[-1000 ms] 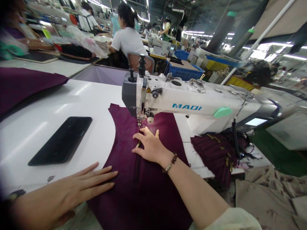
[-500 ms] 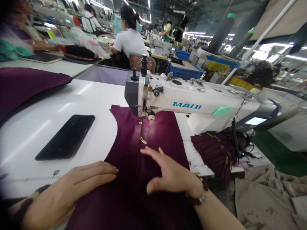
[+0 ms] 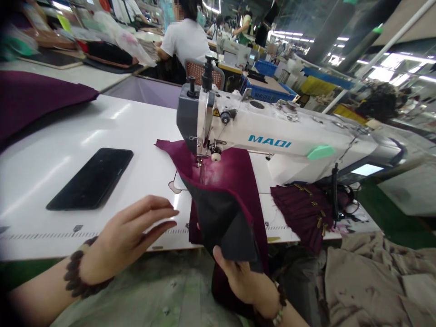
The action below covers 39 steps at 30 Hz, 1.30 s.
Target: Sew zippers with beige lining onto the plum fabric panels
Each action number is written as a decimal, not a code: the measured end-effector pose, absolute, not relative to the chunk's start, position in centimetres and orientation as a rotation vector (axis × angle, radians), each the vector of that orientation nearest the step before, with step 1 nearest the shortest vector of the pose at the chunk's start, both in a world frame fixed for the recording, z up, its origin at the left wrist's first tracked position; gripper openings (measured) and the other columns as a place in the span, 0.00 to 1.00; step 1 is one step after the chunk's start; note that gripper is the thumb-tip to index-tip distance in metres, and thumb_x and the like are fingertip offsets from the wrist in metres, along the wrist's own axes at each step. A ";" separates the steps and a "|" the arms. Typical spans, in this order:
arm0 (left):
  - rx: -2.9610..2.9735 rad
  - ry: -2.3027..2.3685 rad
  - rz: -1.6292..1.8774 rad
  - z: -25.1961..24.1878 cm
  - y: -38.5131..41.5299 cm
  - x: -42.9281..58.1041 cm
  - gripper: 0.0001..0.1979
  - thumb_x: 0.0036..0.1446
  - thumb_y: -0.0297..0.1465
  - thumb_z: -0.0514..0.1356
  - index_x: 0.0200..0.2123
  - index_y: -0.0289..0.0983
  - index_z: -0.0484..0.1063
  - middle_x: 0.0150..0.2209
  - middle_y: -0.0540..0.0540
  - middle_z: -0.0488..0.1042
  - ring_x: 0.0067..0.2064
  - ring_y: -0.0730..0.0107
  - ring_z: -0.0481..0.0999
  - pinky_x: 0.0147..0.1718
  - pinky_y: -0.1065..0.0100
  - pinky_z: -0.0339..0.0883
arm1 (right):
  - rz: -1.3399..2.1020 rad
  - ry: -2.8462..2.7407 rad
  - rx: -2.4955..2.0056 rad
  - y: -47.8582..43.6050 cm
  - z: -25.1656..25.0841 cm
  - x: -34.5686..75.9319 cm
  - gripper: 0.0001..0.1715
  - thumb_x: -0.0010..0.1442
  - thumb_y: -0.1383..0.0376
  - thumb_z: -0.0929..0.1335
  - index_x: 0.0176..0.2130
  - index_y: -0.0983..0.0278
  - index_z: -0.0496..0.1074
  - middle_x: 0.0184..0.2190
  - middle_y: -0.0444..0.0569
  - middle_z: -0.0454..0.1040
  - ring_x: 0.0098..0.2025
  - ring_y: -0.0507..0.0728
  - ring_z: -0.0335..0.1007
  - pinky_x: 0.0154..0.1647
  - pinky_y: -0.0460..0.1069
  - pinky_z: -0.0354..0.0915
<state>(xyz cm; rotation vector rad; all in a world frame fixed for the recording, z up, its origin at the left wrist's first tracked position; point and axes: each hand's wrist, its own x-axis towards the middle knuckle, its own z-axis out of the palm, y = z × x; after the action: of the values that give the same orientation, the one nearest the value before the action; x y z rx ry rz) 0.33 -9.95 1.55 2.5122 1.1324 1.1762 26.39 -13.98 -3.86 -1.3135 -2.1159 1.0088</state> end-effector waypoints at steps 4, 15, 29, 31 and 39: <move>2.681 1.081 0.912 -1.4 -10.4 1.3 0.11 0.63 0.29 0.47 0.36 0.35 0.68 0.29 0.48 0.66 0.28 0.73 0.65 0.25 0.72 0.61 | 0.945 -2.208 -1.328 -14.2 -4.5 27.4 0.19 0.62 0.56 0.58 0.46 0.58 0.70 0.43 0.45 0.72 0.56 0.56 0.58 0.59 0.53 0.56; 2.704 1.069 1.060 -2.0 -10.2 3.1 0.14 0.64 0.27 0.44 0.34 0.32 0.68 0.27 0.47 0.66 0.27 0.70 0.63 0.23 0.70 0.59 | 0.649 -2.421 -1.541 -15.1 -5.6 28.4 0.20 0.62 0.56 0.59 0.47 0.60 0.71 0.40 0.47 0.74 0.47 0.59 0.68 0.56 0.52 0.60; 2.594 1.046 1.069 -1.9 -10.2 3.0 0.10 0.63 0.27 0.48 0.33 0.32 0.67 0.28 0.47 0.66 0.28 0.71 0.64 0.26 0.70 0.59 | 0.743 -2.360 -1.545 -14.5 -3.4 26.9 0.27 0.62 0.51 0.54 0.39 0.58 0.75 0.35 0.48 0.75 0.44 0.60 0.70 0.53 0.53 0.61; 2.591 1.035 1.076 -1.9 -10.2 3.0 0.09 0.63 0.27 0.48 0.35 0.32 0.67 0.29 0.47 0.67 0.29 0.71 0.64 0.26 0.70 0.60 | 0.729 -2.355 -1.540 -14.5 -3.3 26.7 0.28 0.62 0.50 0.53 0.40 0.58 0.75 0.35 0.48 0.75 0.44 0.60 0.70 0.53 0.54 0.61; 2.602 0.986 1.024 -2.2 -10.3 2.9 0.14 0.63 0.26 0.46 0.29 0.33 0.68 0.28 0.47 0.67 0.28 0.71 0.64 0.26 0.71 0.59 | 0.657 -2.375 -1.512 -14.6 -3.2 26.5 0.29 0.62 0.49 0.53 0.39 0.58 0.75 0.34 0.47 0.75 0.48 0.58 0.67 0.55 0.51 0.61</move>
<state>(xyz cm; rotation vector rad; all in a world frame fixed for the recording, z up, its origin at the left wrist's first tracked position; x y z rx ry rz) 2.89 -10.32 -2.16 2.6024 0.9859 1.0245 26.48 -14.59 -3.16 -1.5115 -2.3752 0.6566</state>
